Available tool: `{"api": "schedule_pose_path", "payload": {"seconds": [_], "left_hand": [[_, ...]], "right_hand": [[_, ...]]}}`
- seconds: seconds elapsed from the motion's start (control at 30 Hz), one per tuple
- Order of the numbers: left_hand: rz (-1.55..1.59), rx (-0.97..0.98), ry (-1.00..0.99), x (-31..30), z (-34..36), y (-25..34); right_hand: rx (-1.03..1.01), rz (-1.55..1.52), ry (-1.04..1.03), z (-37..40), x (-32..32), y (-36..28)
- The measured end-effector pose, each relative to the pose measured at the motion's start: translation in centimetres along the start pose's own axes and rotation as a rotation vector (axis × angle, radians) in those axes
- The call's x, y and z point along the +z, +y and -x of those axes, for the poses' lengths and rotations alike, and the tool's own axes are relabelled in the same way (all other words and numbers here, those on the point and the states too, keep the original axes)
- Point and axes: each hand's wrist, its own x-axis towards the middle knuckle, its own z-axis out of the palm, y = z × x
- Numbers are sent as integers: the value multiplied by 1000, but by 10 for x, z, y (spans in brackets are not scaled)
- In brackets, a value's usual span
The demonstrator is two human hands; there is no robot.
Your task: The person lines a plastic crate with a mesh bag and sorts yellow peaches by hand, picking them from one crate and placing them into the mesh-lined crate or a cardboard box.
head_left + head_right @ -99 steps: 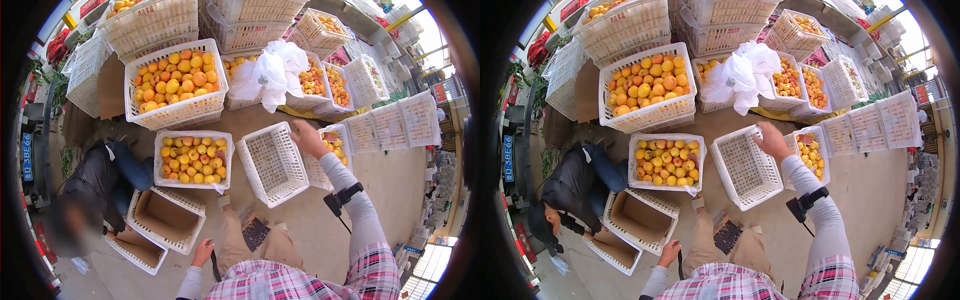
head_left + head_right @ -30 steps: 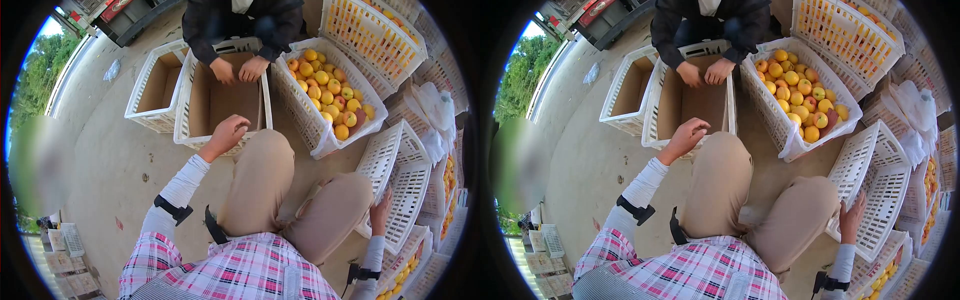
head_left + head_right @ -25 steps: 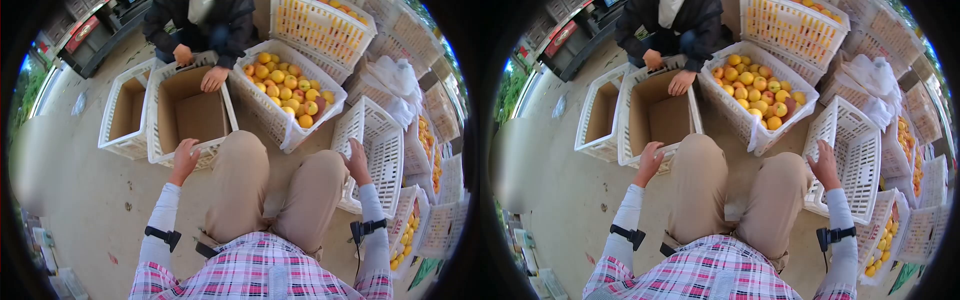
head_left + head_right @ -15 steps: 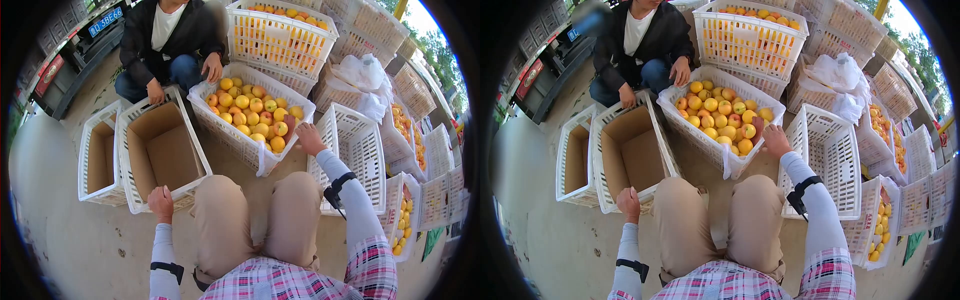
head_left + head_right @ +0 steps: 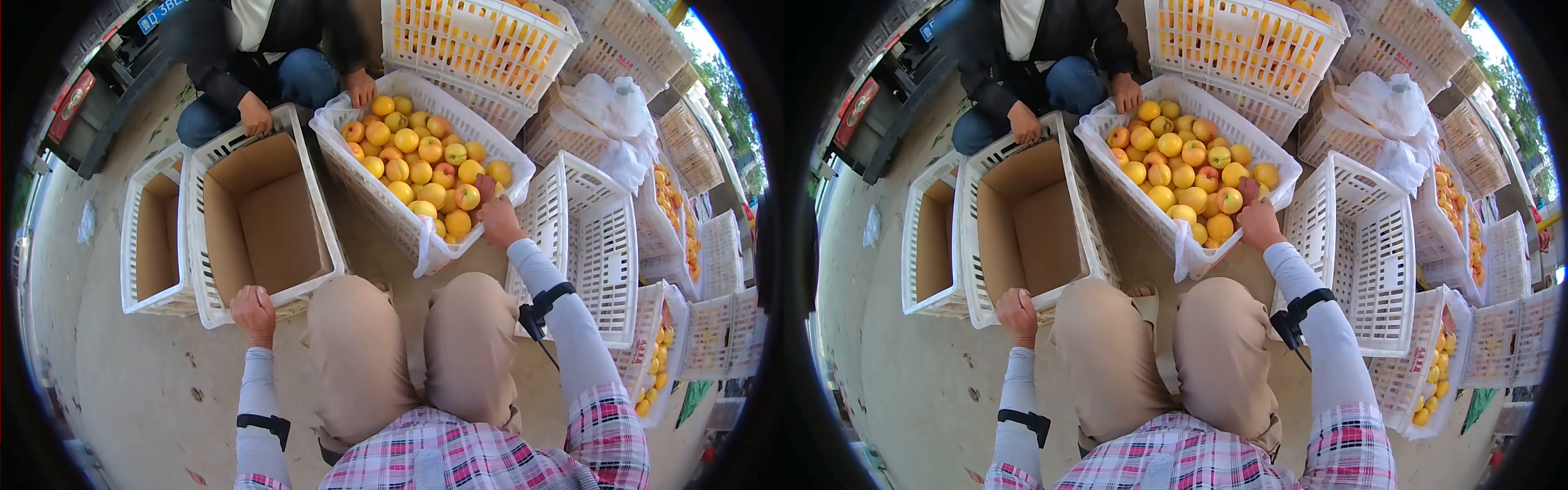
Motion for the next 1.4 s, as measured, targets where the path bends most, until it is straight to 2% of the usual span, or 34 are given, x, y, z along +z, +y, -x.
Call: {"api": "schedule_pose_path", "payload": {"seconds": [0.07,0.2,0.3,0.37,0.4,0.47,0.53,0.6,0.67,0.73,0.8,0.87,0.9,0.97,1.0,1.07,1.1,1.13,1.2,1.23,1.27,1.3,1.33,1.37,1.4], "left_hand": [[8,-4,0,2,-3,-4],[15,27,-17,3,-8,-7],[3,10,-49,-1,-6,-6],[-8,9,-109,0,-3,-13],[-11,27,-98,-3,-6,-16],[57,-88,-312,-7,-8,-21],[155,-139,-353,-12,-17,-17],[442,-217,-243,-9,-26,-15],[510,-198,-264,-21,-56,2],[563,-133,-290,-24,-91,17],[738,-248,-435,-38,-128,55],[818,-153,-588,-57,-155,103],[810,-79,-668,-62,-160,124],[766,10,-836,-77,-160,160],[666,117,-902,-88,-161,175],[524,285,-917,-102,-152,183],[534,304,-911,-109,-147,181],[526,289,-885,-116,-139,177],[526,289,-790,-124,-120,168],[535,302,-720,-124,-114,165],[540,304,-736,-123,-107,165],[525,209,-654,-122,-102,166],[507,115,-571,-121,-99,164],[511,116,-580,-118,-98,160],[526,99,-587,-115,-99,154]], "right_hand": [[85,11,-37,7,-7,-26],[187,-167,-162,12,-27,-94],[123,-355,-230,8,-32,-115],[-163,-403,-149,3,-27,-114],[-152,-409,-132,9,-32,-110],[-80,-998,319,38,-45,-95],[48,-846,571,75,-54,-68],[347,-572,667,123,-54,-47],[655,-311,544,175,-48,-29],[875,-217,423,223,-13,-19],[1056,-469,-44,252,3,-22],[1012,-690,-20,259,18,-28],[1042,-686,-6,262,19,-23],[851,-743,102,266,23,-19],[868,-742,107,268,24,-16],[719,-759,43,279,28,-10],[647,-788,-91,287,19,-1],[668,-785,-97,294,11,12],[434,-1083,-304,300,-5,49],[537,-1145,-293,295,-14,72],[699,-1142,-102,288,-22,91],[855,-1125,92,278,-27,110],[896,-972,252,265,-13,139],[899,-815,393,252,-1,167],[970,-696,397,234,-2,195]]}}
